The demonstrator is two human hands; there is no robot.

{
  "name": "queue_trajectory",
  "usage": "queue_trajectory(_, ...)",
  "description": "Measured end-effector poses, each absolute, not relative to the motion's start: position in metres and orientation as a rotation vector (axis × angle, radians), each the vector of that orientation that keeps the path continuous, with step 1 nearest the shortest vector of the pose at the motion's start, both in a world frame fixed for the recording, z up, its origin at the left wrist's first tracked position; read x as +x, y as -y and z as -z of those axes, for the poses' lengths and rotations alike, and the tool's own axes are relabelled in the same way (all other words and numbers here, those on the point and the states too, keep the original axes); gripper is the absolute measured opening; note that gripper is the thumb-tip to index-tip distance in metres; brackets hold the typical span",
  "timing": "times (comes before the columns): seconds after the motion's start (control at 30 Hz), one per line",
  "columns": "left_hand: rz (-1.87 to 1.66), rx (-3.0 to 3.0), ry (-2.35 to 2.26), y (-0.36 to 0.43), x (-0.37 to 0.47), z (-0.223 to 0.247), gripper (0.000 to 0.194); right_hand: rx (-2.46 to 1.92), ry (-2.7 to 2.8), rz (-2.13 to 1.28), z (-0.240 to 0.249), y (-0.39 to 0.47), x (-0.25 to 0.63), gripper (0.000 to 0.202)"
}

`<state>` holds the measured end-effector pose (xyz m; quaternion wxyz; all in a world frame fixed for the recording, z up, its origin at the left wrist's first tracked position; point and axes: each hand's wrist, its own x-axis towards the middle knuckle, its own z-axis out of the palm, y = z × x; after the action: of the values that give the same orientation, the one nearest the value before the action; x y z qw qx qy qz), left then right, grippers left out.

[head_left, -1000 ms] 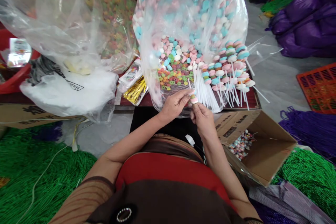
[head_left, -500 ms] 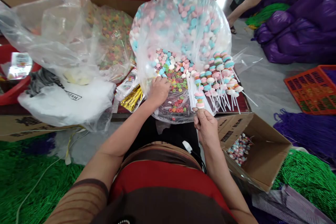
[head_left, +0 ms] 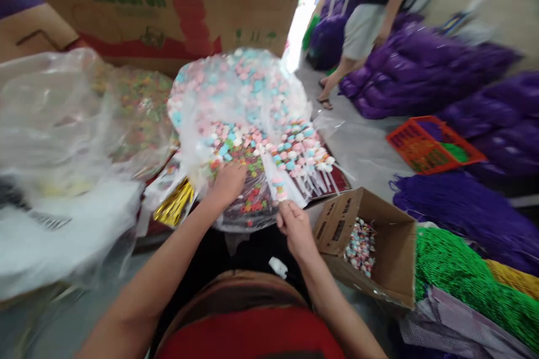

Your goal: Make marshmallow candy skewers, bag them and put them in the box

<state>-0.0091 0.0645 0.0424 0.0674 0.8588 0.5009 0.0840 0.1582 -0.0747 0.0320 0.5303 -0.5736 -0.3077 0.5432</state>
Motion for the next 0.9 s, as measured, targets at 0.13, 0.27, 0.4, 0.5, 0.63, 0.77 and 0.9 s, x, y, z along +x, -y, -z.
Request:
queue_trajectory(0.13,-0.168,2.75,-1.43,-0.065,-0.014,-0.035,0.036,-1.368,0.777,-1.292,-0.023,0.07,0.157,0.059)
queue_trajectory(0.27,-0.234,2.782,-1.414,-0.061,-0.017,-0.029,0.036,-1.359,0.818,-1.274,-0.017,0.066,0.155,0.059)
queue_trajectory(0.4,-0.389,2.583,-1.47,-0.065,-0.024,-0.022,0.031,-1.376,0.863,-1.263,-0.017,0.064,0.152,0.06)
queue_trajectory(0.5,-0.67,1.992,-1.473,-0.069,-0.03,-0.019,0.023,-1.412,0.965,-1.277,-0.019,0.063,0.149,0.057)
queue_trajectory(0.63,-0.96,1.114,-1.147,-0.06,-0.03,-0.024,0.045,-1.451,1.095,-1.312,-0.02,0.061,0.141,0.045)
queue_trajectory(0.77,-1.052,0.743,-1.011,-0.048,-0.026,-0.028,0.056,-1.496,1.229,-1.153,-0.019,0.058,0.138,0.037)
queue_trajectory(0.9,-1.09,0.651,-0.994,-0.05,-0.024,-0.025,0.054,-1.533,1.262,-1.109,-0.019,0.056,0.138,0.033)
